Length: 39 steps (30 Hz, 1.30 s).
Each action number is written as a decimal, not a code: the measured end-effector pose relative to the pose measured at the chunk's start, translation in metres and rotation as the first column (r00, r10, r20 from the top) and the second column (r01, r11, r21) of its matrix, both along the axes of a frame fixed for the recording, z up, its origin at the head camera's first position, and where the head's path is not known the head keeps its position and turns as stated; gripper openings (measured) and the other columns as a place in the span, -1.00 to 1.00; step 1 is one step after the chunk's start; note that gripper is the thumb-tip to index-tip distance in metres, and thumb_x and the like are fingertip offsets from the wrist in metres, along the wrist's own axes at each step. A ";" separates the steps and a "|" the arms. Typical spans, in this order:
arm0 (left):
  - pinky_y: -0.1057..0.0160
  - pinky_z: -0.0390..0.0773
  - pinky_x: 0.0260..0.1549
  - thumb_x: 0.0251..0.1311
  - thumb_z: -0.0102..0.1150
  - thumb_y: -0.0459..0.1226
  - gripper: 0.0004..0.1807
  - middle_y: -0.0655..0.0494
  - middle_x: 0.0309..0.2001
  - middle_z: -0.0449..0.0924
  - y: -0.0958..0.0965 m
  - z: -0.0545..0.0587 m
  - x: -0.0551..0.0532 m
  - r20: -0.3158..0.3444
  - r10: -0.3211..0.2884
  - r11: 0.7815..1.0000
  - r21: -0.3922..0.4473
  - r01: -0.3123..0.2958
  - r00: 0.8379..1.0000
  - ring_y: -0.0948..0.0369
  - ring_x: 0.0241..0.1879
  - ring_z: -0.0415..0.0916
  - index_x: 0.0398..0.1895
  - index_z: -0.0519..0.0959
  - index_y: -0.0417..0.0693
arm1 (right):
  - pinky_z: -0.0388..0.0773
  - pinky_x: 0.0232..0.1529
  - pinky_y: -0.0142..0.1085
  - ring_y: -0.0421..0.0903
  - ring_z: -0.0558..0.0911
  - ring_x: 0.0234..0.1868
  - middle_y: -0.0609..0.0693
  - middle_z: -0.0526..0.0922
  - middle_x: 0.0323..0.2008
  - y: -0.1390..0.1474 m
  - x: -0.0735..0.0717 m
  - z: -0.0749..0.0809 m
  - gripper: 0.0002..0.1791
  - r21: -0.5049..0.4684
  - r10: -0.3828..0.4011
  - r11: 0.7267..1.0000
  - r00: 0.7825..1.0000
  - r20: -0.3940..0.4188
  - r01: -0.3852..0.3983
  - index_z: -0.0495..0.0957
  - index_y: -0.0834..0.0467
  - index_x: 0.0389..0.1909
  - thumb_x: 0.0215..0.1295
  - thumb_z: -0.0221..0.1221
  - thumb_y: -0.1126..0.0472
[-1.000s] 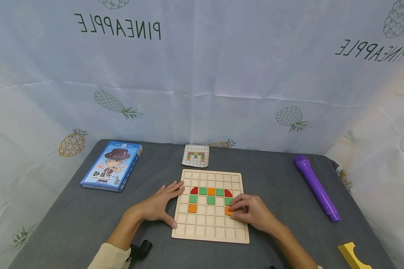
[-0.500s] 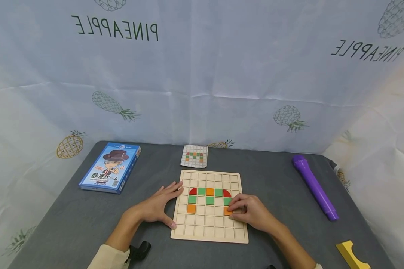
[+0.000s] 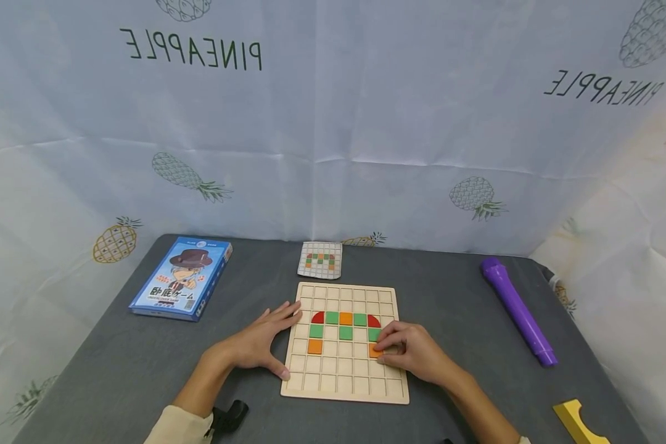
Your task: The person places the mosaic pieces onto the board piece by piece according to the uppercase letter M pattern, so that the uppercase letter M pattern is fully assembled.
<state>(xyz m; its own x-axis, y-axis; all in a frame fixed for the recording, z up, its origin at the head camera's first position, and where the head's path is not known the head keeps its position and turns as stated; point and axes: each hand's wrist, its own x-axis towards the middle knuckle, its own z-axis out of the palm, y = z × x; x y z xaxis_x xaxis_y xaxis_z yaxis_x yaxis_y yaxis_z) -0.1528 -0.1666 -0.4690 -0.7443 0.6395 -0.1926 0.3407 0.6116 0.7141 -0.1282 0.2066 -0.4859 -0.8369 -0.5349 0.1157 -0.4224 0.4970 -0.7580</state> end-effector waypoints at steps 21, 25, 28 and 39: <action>-0.42 -0.34 0.54 -0.16 0.65 0.01 0.31 -0.08 0.69 -0.17 0.002 -0.003 -0.003 0.006 -0.009 1.000 -0.001 0.009 1.000 -0.20 0.67 -0.30 0.62 0.06 -0.18 | 0.56 -0.43 -0.45 -0.35 0.58 -0.36 -0.08 0.74 -0.16 0.005 0.001 -0.001 -0.79 -0.020 -0.024 1.000 1.000 0.009 0.024 0.81 0.01 -0.23 0.12 0.50 0.06; -0.42 -0.33 0.54 -0.16 0.65 0.00 0.30 -0.09 0.69 -0.16 0.004 -0.002 -0.004 -0.003 -0.016 1.000 0.005 0.016 1.000 -0.20 0.67 -0.30 0.62 0.07 -0.19 | 0.58 -0.42 -0.43 -0.32 0.60 -0.34 -0.10 0.74 -0.15 0.009 0.003 -0.001 -0.78 -0.058 -0.052 0.997 0.999 -0.008 0.051 0.80 -0.01 -0.21 0.12 0.49 0.05; -0.41 -0.33 0.54 -0.16 0.66 -0.01 0.30 -0.09 0.69 -0.16 0.006 -0.002 -0.004 -0.006 -0.015 1.000 0.009 0.015 1.000 -0.20 0.67 -0.30 0.62 0.08 -0.18 | 0.60 -0.40 -0.43 -0.31 0.62 -0.33 -0.11 0.73 -0.15 0.012 0.005 -0.002 -0.79 -0.081 -0.071 0.994 0.997 -0.034 0.068 0.80 -0.02 -0.20 0.13 0.49 0.07; -0.40 -0.18 0.55 -0.14 0.61 0.09 0.19 -0.02 0.67 0.00 0.003 0.003 0.004 -0.061 0.037 0.998 -0.055 -0.040 0.997 -0.14 0.66 -0.08 0.59 0.22 -0.04 | 0.73 -0.26 -0.39 -0.18 0.73 -0.17 -0.10 0.73 -0.11 0.022 0.014 0.003 -0.76 -0.086 -0.154 0.986 0.982 -0.106 0.145 0.78 0.03 -0.16 0.16 0.48 0.07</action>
